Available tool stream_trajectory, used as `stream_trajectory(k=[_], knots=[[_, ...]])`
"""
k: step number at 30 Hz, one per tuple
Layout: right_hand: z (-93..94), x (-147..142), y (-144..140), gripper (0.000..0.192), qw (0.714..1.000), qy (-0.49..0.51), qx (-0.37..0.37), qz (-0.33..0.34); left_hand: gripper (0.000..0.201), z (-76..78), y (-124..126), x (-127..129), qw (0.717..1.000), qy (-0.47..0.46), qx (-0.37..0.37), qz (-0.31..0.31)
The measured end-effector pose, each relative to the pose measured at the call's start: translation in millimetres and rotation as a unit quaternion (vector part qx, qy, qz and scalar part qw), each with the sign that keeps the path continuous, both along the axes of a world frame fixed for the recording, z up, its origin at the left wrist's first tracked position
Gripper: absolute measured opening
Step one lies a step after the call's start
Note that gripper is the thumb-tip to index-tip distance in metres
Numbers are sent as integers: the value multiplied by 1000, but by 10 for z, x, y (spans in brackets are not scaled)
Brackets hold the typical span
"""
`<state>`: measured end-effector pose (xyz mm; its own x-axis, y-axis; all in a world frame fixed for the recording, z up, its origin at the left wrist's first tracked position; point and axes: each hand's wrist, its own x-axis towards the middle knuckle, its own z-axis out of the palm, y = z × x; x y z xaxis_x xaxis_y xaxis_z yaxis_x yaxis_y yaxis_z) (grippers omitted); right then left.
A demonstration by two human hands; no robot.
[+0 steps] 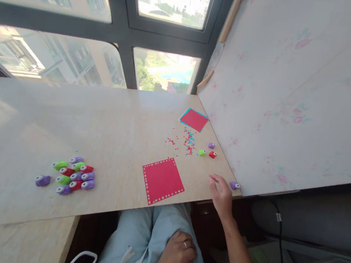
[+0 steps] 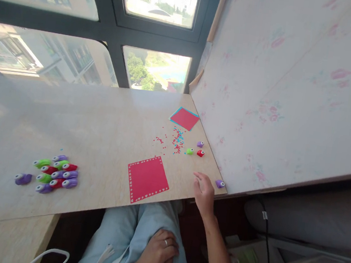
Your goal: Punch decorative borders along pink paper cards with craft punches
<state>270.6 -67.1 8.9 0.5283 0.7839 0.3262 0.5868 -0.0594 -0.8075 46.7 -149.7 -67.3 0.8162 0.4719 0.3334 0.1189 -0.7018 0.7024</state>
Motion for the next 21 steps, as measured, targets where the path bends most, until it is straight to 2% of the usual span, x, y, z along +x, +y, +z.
stream_trajectory(k=[3, 5, 7, 10, 16, 21], knots=[[-186, 14, -444, 31, 983, 73, -18, -166, 20, 32, 9, 18, 995, -51, -59, 54], [-314, -31, -654, 31, 966, 122, 2, -228, 22, 44, 6, 24, 994, -57, -72, 57], [-389, -69, -761, 31, 967, 148, -3, -208, 23, 61, 6, 24, 994, -70, -74, 47], [-359, -24, -750, 35, 975, 139, -18, -174, 25, 97, 18, 23, 992, -96, -73, 41], [-89, 266, -469, 53, 973, 102, -27, -204, 25, 157, 31, 39, 991, -102, -73, 39], [-8, 288, -326, 49, 970, 19, -36, -238, 24, 169, 25, 38, 991, -108, -65, 39]])
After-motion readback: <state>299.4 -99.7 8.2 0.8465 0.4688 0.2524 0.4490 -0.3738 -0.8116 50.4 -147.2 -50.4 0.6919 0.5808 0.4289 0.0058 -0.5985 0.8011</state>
